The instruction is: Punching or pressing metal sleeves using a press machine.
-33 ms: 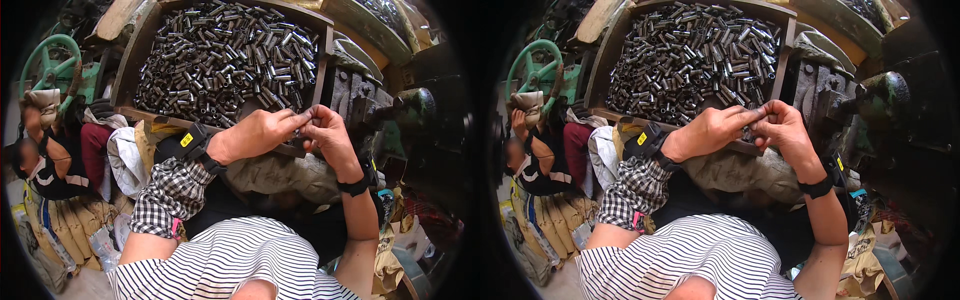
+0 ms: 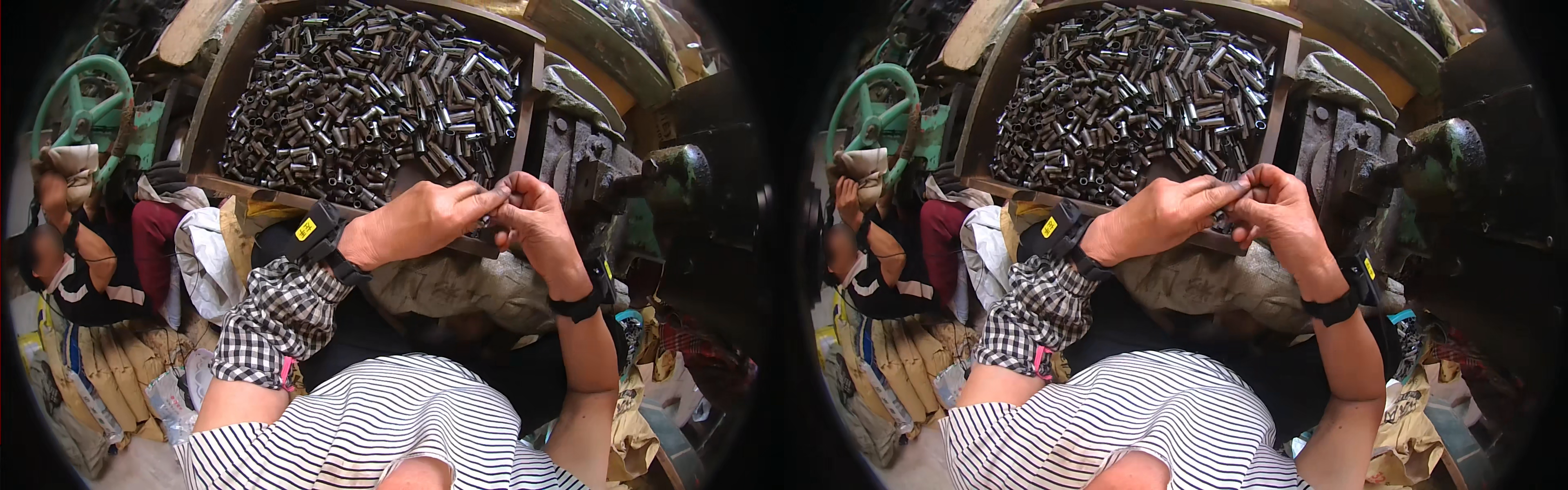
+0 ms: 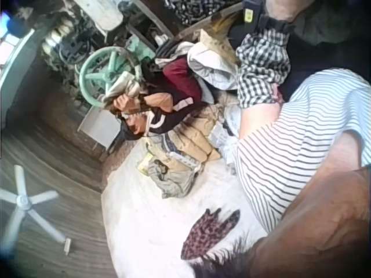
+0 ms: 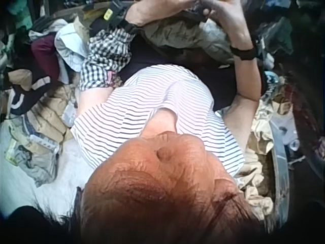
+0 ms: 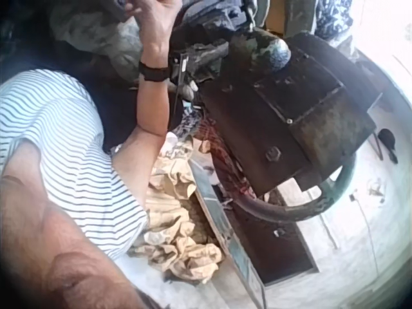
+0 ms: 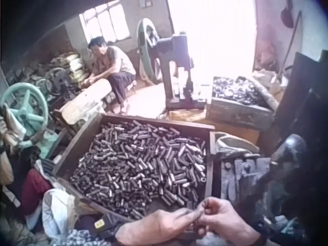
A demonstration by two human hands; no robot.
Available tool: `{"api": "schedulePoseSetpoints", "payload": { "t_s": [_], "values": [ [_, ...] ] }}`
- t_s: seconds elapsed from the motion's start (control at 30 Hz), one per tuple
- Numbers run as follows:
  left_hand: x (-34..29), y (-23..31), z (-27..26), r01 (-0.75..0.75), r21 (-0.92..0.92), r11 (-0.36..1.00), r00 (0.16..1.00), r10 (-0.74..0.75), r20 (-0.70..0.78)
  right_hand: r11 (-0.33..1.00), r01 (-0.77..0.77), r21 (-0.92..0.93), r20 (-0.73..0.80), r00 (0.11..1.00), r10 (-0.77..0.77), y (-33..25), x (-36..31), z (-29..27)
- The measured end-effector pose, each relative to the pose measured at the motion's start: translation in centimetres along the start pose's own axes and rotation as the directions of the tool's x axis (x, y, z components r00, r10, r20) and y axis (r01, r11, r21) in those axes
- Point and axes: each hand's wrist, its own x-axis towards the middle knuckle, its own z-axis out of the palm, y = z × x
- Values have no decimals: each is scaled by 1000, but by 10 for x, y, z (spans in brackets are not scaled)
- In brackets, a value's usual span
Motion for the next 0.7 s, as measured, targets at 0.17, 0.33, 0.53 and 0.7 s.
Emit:
{"api": "schedulePoseSetpoints", "payload": {
  "t_s": [0.17, 0.33, 0.53, 0.7],
  "values": [
    [-7, -5, 2, 25, 214, 977, 992, -51, 117, 991, -41, -126, -1, 999, 41, 3, 7, 2],
    [-15, -23, -22, 376, -839, 392, 766, -642, 43, 758, 238, -607, -107, 921, -375, 5, 20, 13],
    [-29, -33, -45, 178, -952, 250, 677, -733, -66, -369, 121, -922, 334, 730, -596, 2, 65, 16],
    [-37, -37, -46, 344, -817, 463, 693, -713, -112, -465, 65, -883, 316, 815, -486, 2, 84, 8]
  ]
}}
